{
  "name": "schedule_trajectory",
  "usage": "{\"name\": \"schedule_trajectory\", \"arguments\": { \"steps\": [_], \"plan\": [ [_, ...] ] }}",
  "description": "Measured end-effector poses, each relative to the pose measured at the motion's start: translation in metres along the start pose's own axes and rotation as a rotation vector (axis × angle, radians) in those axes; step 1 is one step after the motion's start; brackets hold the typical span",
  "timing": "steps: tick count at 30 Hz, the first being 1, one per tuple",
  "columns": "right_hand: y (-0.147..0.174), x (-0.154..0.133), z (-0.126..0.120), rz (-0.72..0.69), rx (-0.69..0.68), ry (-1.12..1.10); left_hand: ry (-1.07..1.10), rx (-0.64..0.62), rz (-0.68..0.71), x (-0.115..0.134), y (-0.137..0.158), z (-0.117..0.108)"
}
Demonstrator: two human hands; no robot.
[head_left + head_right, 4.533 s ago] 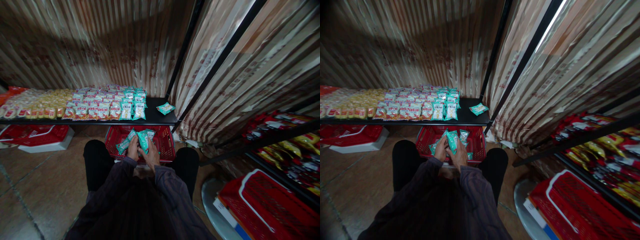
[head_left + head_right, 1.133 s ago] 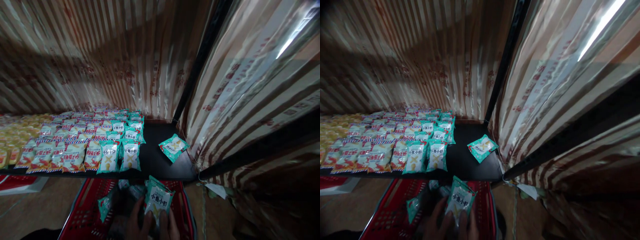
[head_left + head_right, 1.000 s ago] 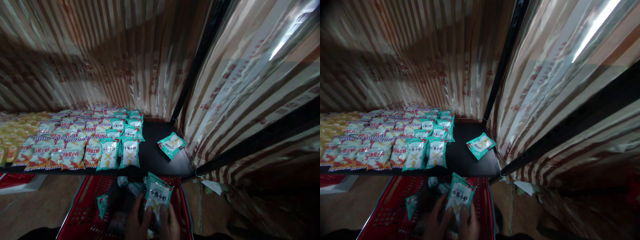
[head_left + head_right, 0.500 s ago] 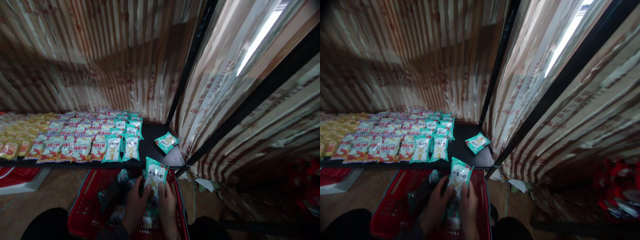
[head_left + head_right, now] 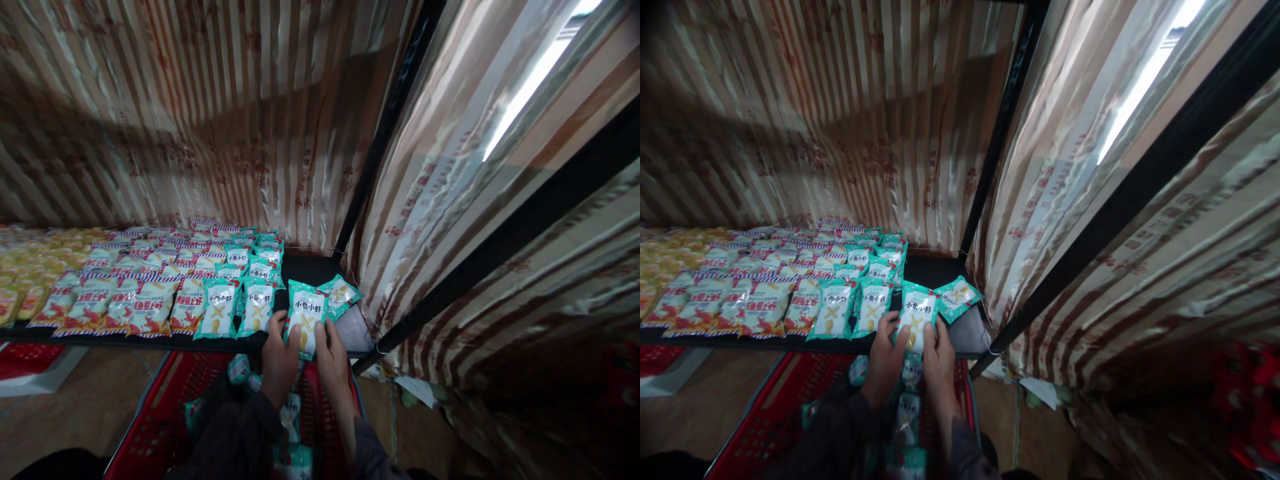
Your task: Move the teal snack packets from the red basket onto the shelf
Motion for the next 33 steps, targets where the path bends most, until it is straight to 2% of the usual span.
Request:
{"name": "schedule_trajectory", "arguments": {
  "steps": [11,22,27,33],
  "plan": [
    [-0.057,0.012,0.025,0.028,-0.067,0.007,-0.318,-0.017,0.02,0.016,-0.041,0.018],
    [-0.089,0.029,0.011,0.076,0.009,0.126,-0.437,-0.061,0.005,0.02,-0.064,0.046],
    [-0.107,0.021,0.02,0.046,-0.016,0.179,-0.477,-0.025,-0.032,0.027,-0.077,0.051],
    [-0.133,-0.005,0.028,-0.022,-0.024,0.193,-0.483,0.026,-0.081,0.043,-0.096,0.058]
  ]
}}
Point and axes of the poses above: each hand's wrist, its own y-axis away from the middle knuckle, its own z-axis out of the palm, x = y × z, the point moved 6 cm from there along -y, towards the middle knuckle, and after that the axes turned 1 degree about x, right-handed, at the moved point
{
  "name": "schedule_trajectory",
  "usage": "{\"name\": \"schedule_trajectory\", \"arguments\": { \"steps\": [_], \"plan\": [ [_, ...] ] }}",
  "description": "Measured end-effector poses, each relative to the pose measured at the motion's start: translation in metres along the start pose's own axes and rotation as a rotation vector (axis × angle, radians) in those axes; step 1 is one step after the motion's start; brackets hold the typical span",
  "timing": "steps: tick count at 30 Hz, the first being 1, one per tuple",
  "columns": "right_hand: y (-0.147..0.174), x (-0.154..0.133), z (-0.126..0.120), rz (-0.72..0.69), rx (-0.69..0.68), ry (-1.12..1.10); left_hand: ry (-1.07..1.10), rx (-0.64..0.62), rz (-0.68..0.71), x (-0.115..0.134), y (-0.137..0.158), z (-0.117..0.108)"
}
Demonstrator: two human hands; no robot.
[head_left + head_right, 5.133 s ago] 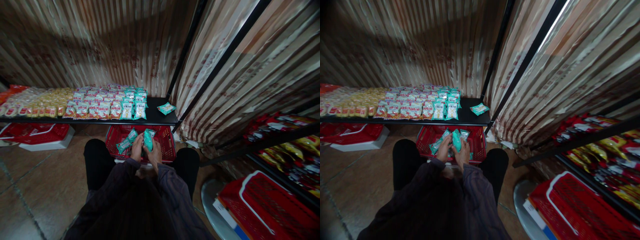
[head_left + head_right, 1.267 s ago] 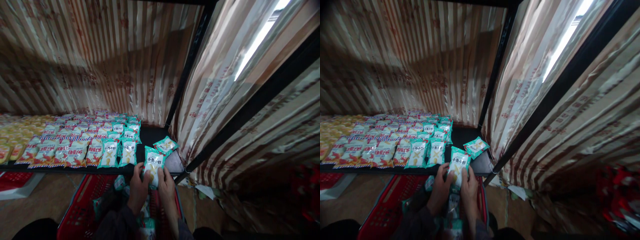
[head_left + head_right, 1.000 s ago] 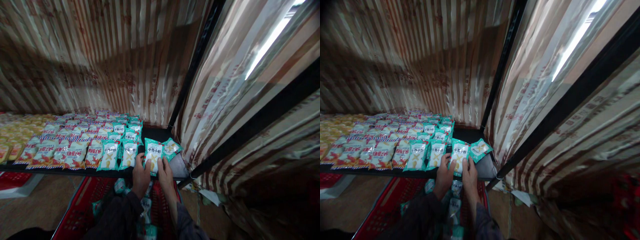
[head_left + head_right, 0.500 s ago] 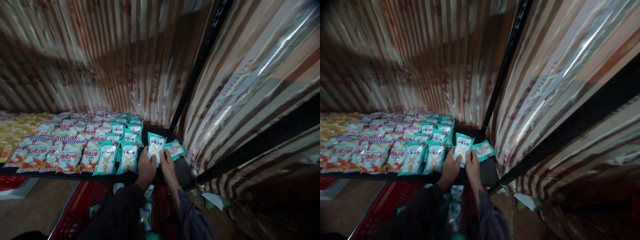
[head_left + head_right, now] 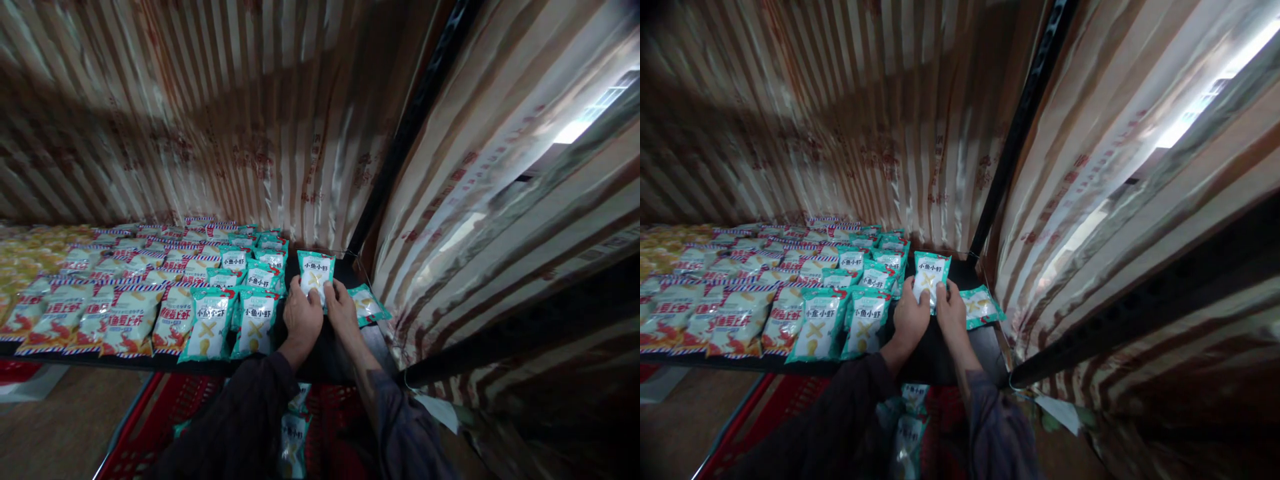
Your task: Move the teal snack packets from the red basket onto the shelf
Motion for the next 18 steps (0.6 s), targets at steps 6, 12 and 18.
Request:
{"name": "schedule_trajectory", "arguments": {
  "steps": [6,12,18],
  "plan": [
    [-0.028,-0.015,-0.003,-0.042,-0.062,0.077,0.018,0.009,-0.009,0.021,-0.019,0.001],
    [-0.053,-0.01,0.001,-0.06,-0.05,0.137,-0.039,0.022,-0.009,0.031,-0.04,0.009],
    [-0.067,-0.01,0.009,-0.062,-0.036,0.16,-0.053,0.016,0.005,0.032,-0.052,0.013]
  ]
}}
Point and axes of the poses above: each hand's wrist, its own y-axis away from the middle knuckle, its own z-axis out of the palm, x = y × z, the point moved 6 cm from there along -y, towards the middle knuckle, and after that the axes turned 1 degree about x, right-handed, at the moved point
